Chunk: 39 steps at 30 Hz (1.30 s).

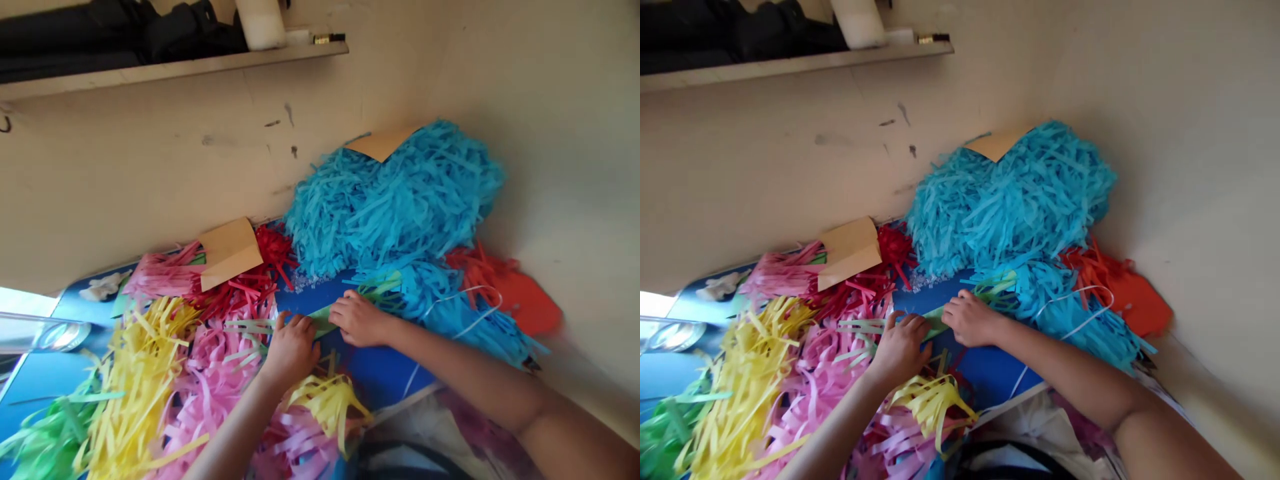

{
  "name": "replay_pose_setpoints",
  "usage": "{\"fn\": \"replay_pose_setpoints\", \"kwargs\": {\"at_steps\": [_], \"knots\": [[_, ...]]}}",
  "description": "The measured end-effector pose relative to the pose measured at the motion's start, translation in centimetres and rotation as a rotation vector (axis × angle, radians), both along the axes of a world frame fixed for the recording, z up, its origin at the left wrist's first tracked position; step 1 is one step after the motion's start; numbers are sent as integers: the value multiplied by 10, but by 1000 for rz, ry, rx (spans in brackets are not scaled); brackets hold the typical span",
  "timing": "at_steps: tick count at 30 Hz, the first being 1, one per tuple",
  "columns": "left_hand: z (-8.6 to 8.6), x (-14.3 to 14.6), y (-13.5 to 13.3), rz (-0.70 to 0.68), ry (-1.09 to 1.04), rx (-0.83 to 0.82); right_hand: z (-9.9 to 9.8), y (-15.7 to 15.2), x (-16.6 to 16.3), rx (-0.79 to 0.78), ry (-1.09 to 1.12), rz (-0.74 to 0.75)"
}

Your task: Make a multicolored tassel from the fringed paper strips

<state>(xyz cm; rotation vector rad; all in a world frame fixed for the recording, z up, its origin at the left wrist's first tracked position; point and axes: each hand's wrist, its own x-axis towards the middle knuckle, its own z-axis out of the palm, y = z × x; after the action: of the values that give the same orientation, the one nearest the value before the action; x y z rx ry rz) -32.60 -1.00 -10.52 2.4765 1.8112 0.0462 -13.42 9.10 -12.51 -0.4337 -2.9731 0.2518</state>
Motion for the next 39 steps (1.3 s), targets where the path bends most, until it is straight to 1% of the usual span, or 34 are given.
{"fn": "replay_pose_setpoints", "kwargs": {"at_steps": [1,5,7,11,13,17,20,23,29,33,37,39], "knots": [[0,1,-1,19,-8,17,-2,3,-1,-29,0,-25],[-4,4,0,104,-52,77,-7,15,-5,-231,34,-179],[-7,3,1,137,-60,87,-8,18,-6,-260,55,-218],[-12,-9,0,179,-97,88,-11,19,-3,-248,77,-187],[-15,-17,-4,200,-127,81,-14,22,1,-261,68,-202],[-20,-29,-7,275,-172,61,-19,29,4,-291,72,-264],[-24,-29,-4,350,-172,46,-20,28,0,-276,73,-351],[-23,-26,3,392,-149,22,-21,26,-6,-256,61,-418],[-17,-22,15,402,-56,-39,-23,23,-13,-230,33,-478],[-17,-21,19,397,-1,-55,-24,24,-15,-219,21,-489],[-15,-22,18,387,36,-3,-18,26,-10,-189,36,-521],[-12,-24,16,340,42,48,-12,25,-5,-151,72,-562]]}}
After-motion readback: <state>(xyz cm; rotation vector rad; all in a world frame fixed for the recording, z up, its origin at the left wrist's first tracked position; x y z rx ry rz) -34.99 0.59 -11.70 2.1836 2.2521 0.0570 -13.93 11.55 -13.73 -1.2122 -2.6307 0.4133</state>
